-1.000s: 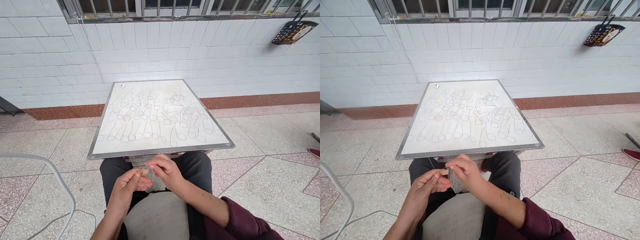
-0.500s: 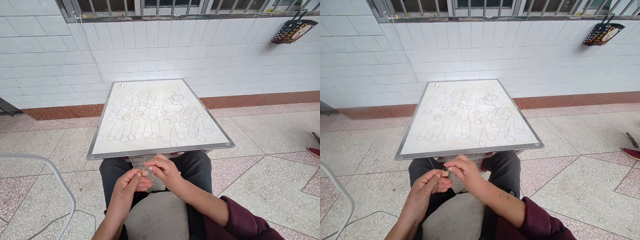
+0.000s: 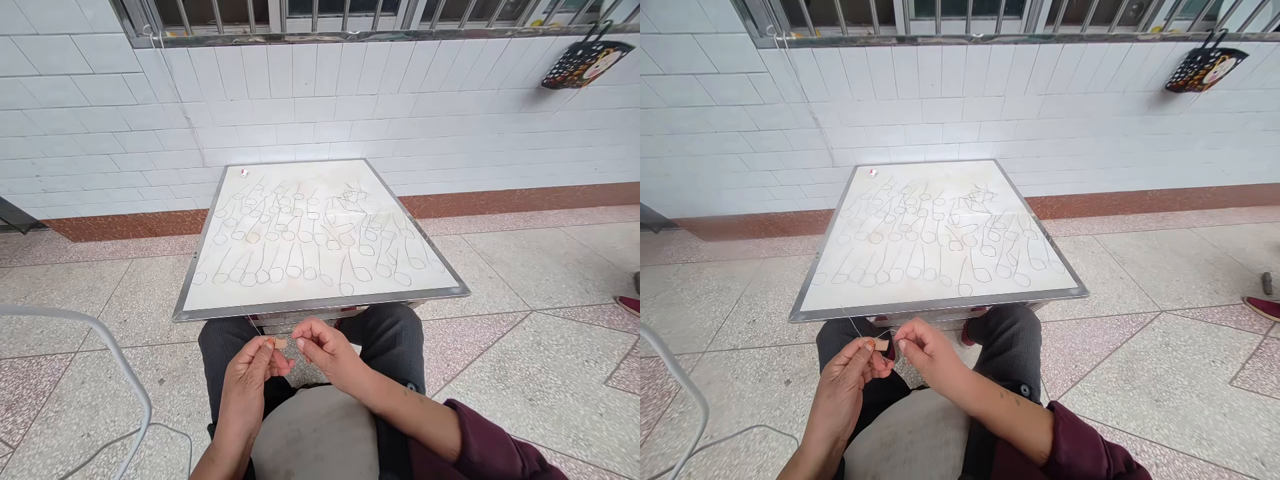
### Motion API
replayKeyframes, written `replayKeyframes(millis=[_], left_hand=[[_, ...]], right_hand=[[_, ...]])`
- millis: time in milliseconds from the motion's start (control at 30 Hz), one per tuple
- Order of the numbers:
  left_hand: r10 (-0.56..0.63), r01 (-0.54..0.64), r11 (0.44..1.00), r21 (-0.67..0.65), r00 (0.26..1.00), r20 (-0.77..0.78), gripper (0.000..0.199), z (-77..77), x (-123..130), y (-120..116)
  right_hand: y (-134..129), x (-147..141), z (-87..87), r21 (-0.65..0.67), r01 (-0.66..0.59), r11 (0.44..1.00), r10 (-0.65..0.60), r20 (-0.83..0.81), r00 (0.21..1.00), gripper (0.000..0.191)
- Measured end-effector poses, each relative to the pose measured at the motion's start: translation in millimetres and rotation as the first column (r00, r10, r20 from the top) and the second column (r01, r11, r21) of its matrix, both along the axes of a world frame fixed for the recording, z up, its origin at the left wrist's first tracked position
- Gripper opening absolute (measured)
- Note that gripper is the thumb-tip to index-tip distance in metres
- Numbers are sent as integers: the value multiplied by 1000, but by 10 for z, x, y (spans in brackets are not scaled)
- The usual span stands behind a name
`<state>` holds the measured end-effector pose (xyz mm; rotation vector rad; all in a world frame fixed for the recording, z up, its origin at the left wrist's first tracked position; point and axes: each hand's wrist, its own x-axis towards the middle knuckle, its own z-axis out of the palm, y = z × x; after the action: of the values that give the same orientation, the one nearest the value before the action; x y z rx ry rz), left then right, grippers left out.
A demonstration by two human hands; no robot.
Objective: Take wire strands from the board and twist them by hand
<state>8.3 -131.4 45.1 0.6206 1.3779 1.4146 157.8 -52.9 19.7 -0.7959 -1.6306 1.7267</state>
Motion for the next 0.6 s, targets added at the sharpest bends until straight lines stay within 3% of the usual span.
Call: replayKeyframes(millis=[233,400,600], left_hand=[[-30,30,999,-14,999,-11,31,-58,-16,5],[-16,13,999,-43,999,-49,34,-59,-32,27],[-8,3,999,-43,994,-106,33,-89,-56,22]], right_hand=[[-4,3,-93,62,41,997,-45,56,997,11],[27,-6,-156,128,-7,992,-2,76,997,27],[17,-7,-178,305,92,948,-118,67,991,25]])
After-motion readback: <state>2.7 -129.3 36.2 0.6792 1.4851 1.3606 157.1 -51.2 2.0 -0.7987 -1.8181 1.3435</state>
